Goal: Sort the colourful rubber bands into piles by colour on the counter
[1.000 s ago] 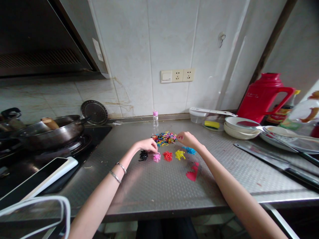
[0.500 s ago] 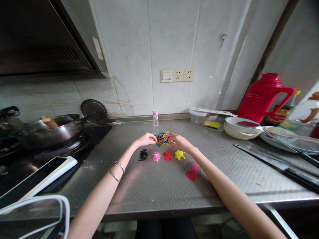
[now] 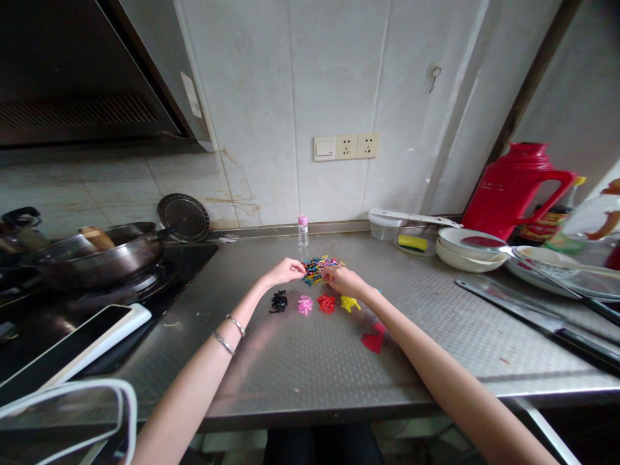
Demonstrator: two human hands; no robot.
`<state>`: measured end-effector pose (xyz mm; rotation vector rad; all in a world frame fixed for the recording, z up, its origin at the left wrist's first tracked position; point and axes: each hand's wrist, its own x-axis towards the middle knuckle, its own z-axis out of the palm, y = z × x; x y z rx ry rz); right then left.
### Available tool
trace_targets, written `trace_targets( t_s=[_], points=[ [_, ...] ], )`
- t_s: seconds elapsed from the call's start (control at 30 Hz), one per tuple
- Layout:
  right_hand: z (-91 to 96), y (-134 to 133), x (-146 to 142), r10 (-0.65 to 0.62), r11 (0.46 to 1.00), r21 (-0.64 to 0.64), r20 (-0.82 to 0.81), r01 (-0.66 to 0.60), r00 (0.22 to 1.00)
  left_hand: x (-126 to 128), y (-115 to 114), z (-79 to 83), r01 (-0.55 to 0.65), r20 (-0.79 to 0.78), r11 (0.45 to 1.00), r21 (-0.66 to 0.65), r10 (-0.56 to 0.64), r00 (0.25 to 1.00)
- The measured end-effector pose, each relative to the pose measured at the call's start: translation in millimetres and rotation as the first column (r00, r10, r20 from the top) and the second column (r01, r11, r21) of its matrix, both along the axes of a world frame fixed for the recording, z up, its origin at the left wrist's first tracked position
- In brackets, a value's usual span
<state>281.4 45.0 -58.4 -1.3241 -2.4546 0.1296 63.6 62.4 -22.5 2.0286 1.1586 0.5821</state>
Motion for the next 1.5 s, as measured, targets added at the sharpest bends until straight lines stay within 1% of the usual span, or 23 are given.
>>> trace_targets(
  t_s=[0.17, 0.3, 0.43, 0.53, 0.63, 0.7, 0.77, 0.83, 0.9, 0.93, 0.97, 1.1, 1.17, 1.23, 1.37, 1.5],
  points=[
    [0.9, 2, -2, 0.018, 1.000, 0.001, 0.012, -0.018, 1.000, 0, -3, 1.9, -0.003, -0.009, 1.000, -0.007, 0.003, 1.000],
    [7.2, 0, -1, 0.029, 0.999, 0.027, -0.071, -0.027, 0.997, 0, -3, 1.4, -0.001, -0.010, 1.000, -0.023, 0.001, 1.000],
    [18.3, 1, 12, 0.053, 0.998, -0.008, -0.188, -0.055, 0.981, -1, 1, -2.8, 0.000, 0.002, 1.000, -0.021, 0.000, 1.000],
    [27.5, 4, 27, 0.032, 0.997, -0.061, -0.233, -0.047, 0.972, -2, 3, -5.7, -0.006, -0.003, 0.999, -0.034, 0.006, 1.000],
    [35.4, 3, 41, 0.027, 0.981, -0.181, -0.200, -0.064, 0.979, -2, 4, -7.4, -0.008, -0.010, 0.999, -0.039, 0.007, 1.000],
    [39.4, -1, 48, 0.079, 0.945, -0.303, -0.159, -0.125, 0.984, -2, 4, -7.7, -0.004, -0.012, 0.999, -0.035, 0.003, 1.000],
    [41.8, -4, 52, 0.132, 0.894, -0.412, -0.138, -0.178, 0.982, -2, 4, -7.6, -0.002, -0.019, 0.999, -0.032, 0.001, 1.000],
    [42.7, -7, 54, 0.142, 0.854, -0.485, -0.136, -0.191, 0.980, -2, 3, -7.1, -0.004, -0.031, 1.000, -0.031, 0.003, 1.000],
    [42.4, -8, 55, 0.130, 0.834, -0.521, -0.135, -0.182, 0.982, -1, 2, -6.8, 0.000, -0.039, 1.000, -0.029, -0.001, 0.999],
    [41.8, -7, 55, 0.123, 0.837, -0.518, -0.132, -0.174, 0.984, -1, 2, -6.8, 0.005, -0.040, 1.000, -0.027, -0.006, 0.999],
    [41.1, -6, 56, 0.113, 0.852, -0.498, -0.129, -0.163, 0.985, -1, 2, -7.0, 0.010, -0.040, 1.000, -0.025, -0.011, 0.999],
    [35.0, 1, 55, 0.011, 0.949, -0.310, -0.123, -0.049, 0.992, -2, 3, -9.6, 0.016, -0.043, 1.000, -0.021, -0.017, 0.999],
    [29.4, 5, 54, -0.023, 0.971, -0.241, -0.116, -0.005, 0.993, -2, 4, -11.9, 0.017, -0.047, 1.000, -0.021, -0.018, 0.999],
    [22.4, 8, 51, -0.023, 0.976, -0.216, -0.098, 0.001, 0.995, -3, 6, -14.5, 0.015, -0.053, 1.000, -0.024, -0.016, 0.998],
    [8.4, 13, 45, -0.015, 0.976, -0.219, -0.064, 0.001, 0.998, -4, 10, -20.3, 0.010, -0.059, 0.999, -0.032, -0.011, 0.998],
    [2.6, 18, 44, -0.009, 0.976, -0.217, -0.061, -0.005, 0.998, -5, 12, -23.8, 0.022, -0.048, 0.999, -0.025, -0.023, 0.999]
  ],
)
